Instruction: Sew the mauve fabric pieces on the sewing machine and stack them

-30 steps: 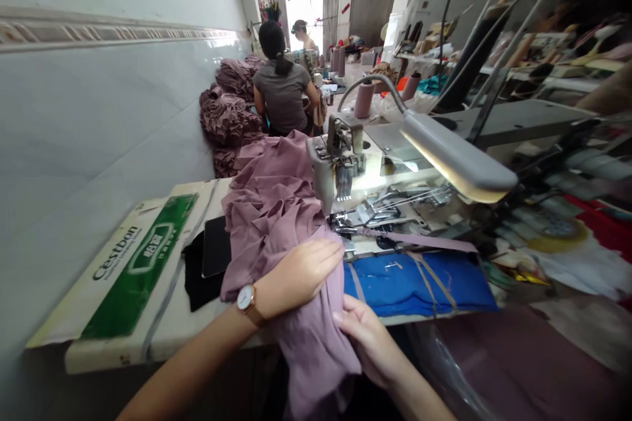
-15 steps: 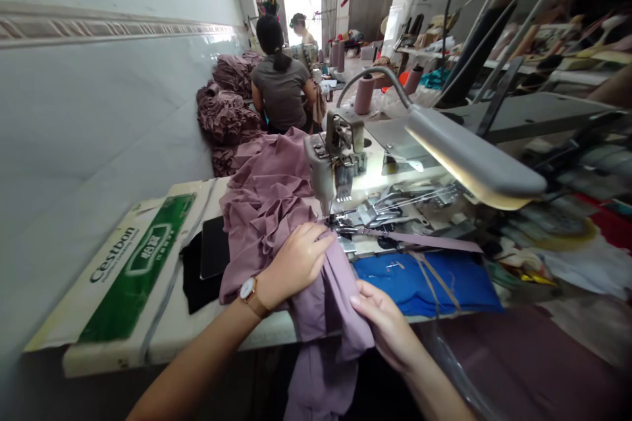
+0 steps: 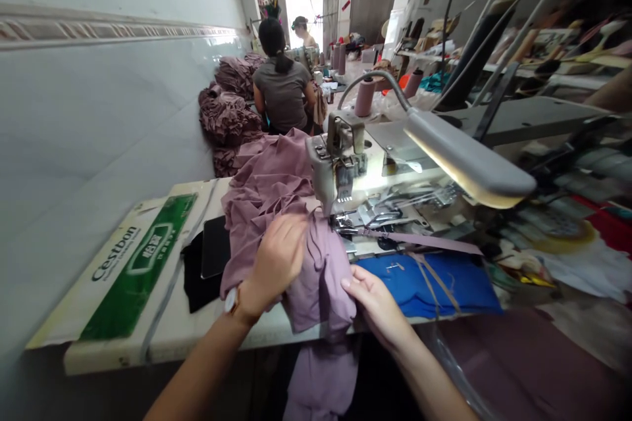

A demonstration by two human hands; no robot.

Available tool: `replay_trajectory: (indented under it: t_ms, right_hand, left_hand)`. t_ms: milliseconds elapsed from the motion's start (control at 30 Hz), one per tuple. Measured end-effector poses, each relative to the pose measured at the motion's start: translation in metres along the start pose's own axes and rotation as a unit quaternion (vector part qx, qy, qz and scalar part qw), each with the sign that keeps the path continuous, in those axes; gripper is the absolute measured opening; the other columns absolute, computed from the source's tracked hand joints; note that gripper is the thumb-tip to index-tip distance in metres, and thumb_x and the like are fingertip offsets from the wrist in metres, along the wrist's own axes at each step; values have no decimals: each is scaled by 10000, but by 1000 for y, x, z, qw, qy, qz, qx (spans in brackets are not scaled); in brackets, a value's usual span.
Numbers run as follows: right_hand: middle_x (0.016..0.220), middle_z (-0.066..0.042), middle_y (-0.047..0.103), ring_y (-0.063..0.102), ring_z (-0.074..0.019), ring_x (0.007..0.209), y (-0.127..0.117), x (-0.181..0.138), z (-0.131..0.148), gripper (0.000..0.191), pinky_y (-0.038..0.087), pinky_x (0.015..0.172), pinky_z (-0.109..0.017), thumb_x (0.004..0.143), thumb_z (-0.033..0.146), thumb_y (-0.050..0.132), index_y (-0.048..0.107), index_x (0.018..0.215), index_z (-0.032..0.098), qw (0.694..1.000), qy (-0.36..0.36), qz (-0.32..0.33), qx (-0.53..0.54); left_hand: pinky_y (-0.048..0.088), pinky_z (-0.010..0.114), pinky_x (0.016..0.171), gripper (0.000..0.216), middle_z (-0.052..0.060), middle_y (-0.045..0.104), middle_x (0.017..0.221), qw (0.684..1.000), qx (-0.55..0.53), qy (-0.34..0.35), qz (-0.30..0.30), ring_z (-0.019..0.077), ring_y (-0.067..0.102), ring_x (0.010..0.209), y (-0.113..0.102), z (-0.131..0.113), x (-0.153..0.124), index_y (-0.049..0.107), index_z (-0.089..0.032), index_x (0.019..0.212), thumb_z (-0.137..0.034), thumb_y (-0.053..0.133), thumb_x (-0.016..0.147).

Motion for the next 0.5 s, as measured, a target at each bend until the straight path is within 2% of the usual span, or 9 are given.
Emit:
replay_trajectory:
  t_ms: [67, 133, 167, 200, 267, 333, 367, 433, 500]
  right_hand:
    - [781, -10, 722, 644, -187, 717, -1, -1, 1, 251, 489, 710, -284, 768, 362, 773, 695, 916, 174, 1000, -2, 6, -3]
    - [750, 3, 699, 615, -159, 667, -1, -4, 2, 211, 474, 666, -259, 784, 354, 763, 684, 868, 178, 1000, -3, 15, -5]
    - [741, 6, 691, 606, -153, 660, 0, -5, 3, 197, 470, 660, -253, 794, 349, 755, 683, 864, 180, 1000, -5, 21, -5]
    - [741, 5, 688, 606, -155, 668, 2, -7, 5, 188, 473, 667, -255, 803, 346, 746, 686, 875, 183, 999, -9, 30, -6]
    - [782, -14, 702, 627, -179, 727, 5, -9, 8, 202, 490, 720, -281, 811, 345, 735, 702, 932, 187, 998, -21, 52, -12]
    - [863, -48, 724, 648, -218, 806, 6, -10, 12, 262, 504, 786, -327, 802, 366, 734, 717, 993, 187, 996, -38, 70, -29]
    - [900, -63, 730, 653, -237, 837, 5, -11, 14, 290, 507, 814, -350, 798, 383, 732, 724, 1009, 186, 995, -48, 76, -44]
    - [927, -80, 735, 655, -268, 873, 0, -13, 17, 324, 509, 839, -382, 796, 419, 722, 742, 1013, 180, 991, -63, 82, -90]
    - [911, -84, 741, 655, -286, 878, -6, -17, 20, 337, 516, 827, -391, 798, 443, 708, 760, 996, 175, 982, -73, 89, -147]
  left_hand:
    - [471, 374, 828, 173, 86, 637, 854, 995, -41, -82, -32, 218, 589, 871, -8, -15, -33, 607, -173, 865, -212, 449, 923]
    - [434, 307, 643, 368, 40, 545, 612, 965, -146, -214, 49, 171, 537, 632, 10, -27, -71, 528, -185, 627, -372, 457, 936]
    - [399, 285, 564, 460, 29, 513, 545, 918, -225, -306, 112, 155, 509, 550, 28, -31, -92, 501, -186, 586, -475, 433, 936]
    - [362, 269, 499, 526, 25, 507, 509, 841, -324, -400, 166, 146, 492, 487, 48, -36, -112, 506, -183, 597, -581, 393, 922]
    - [319, 245, 429, 607, 33, 556, 541, 638, -522, -534, 188, 139, 497, 433, 84, -49, -138, 556, -166, 715, -715, 347, 869]
    - [327, 228, 418, 554, 25, 585, 615, 469, -662, -573, 121, 129, 514, 448, 103, -58, -140, 576, -160, 853, -696, 437, 846]
    - [331, 220, 419, 476, 4, 568, 616, 425, -700, -569, 81, 114, 498, 447, 105, -60, -135, 579, -163, 890, -632, 518, 839]
    - [308, 206, 405, 325, -36, 504, 562, 420, -723, -547, 41, 86, 425, 412, 96, -62, -124, 591, -168, 905, -481, 627, 826]
    - [298, 201, 407, 238, -41, 482, 539, 498, -698, -511, 57, 77, 398, 410, 70, -64, -115, 601, -164, 862, -394, 650, 828]
Point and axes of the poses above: each hand's wrist, its own x-axis towards the middle knuckle, its own y-axis out of the palm, z = x × y, the point moved 5 cm from there along x, towards the middle knuckle
